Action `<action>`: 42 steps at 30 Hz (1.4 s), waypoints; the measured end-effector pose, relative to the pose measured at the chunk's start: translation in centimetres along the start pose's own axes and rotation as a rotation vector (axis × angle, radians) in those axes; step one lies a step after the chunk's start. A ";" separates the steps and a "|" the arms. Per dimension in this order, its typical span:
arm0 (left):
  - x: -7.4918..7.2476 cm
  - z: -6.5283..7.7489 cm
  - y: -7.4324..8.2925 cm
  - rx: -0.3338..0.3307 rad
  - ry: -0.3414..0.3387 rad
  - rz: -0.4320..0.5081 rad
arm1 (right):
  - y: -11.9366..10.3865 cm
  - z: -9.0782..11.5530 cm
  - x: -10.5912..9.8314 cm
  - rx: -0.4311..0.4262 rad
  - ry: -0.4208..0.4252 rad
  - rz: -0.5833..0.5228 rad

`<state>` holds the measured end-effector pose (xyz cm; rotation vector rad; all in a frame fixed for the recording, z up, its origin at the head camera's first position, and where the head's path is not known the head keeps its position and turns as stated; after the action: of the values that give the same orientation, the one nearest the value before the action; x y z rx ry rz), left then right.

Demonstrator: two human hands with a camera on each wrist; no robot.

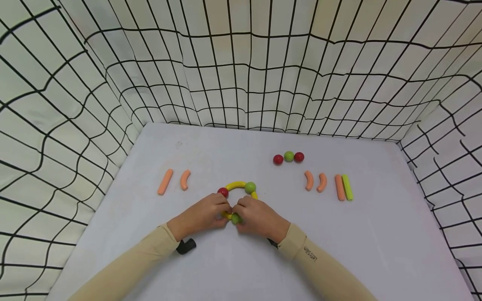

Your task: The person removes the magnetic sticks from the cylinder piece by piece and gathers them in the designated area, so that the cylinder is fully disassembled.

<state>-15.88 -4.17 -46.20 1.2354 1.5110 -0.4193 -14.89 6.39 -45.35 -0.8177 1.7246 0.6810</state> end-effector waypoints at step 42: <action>0.4 -0.1 0.2 -0.012 -0.020 -0.010 | 11.6 2.5 -0.5 0.497 0.078 -0.387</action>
<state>-15.67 -3.80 -46.46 1.2112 1.5018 -0.4273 -22.59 15.42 -45.03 -0.7940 1.6393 -0.0447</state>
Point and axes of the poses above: each hand's wrist, its own z-axis away from the middle knuckle, its own x-axis out of the palm, y = z × x, the point moved 8 cm from there along -z, towards the middle knuckle, and after that the axes turned 12 degrees about z, right-handed, at the moved point
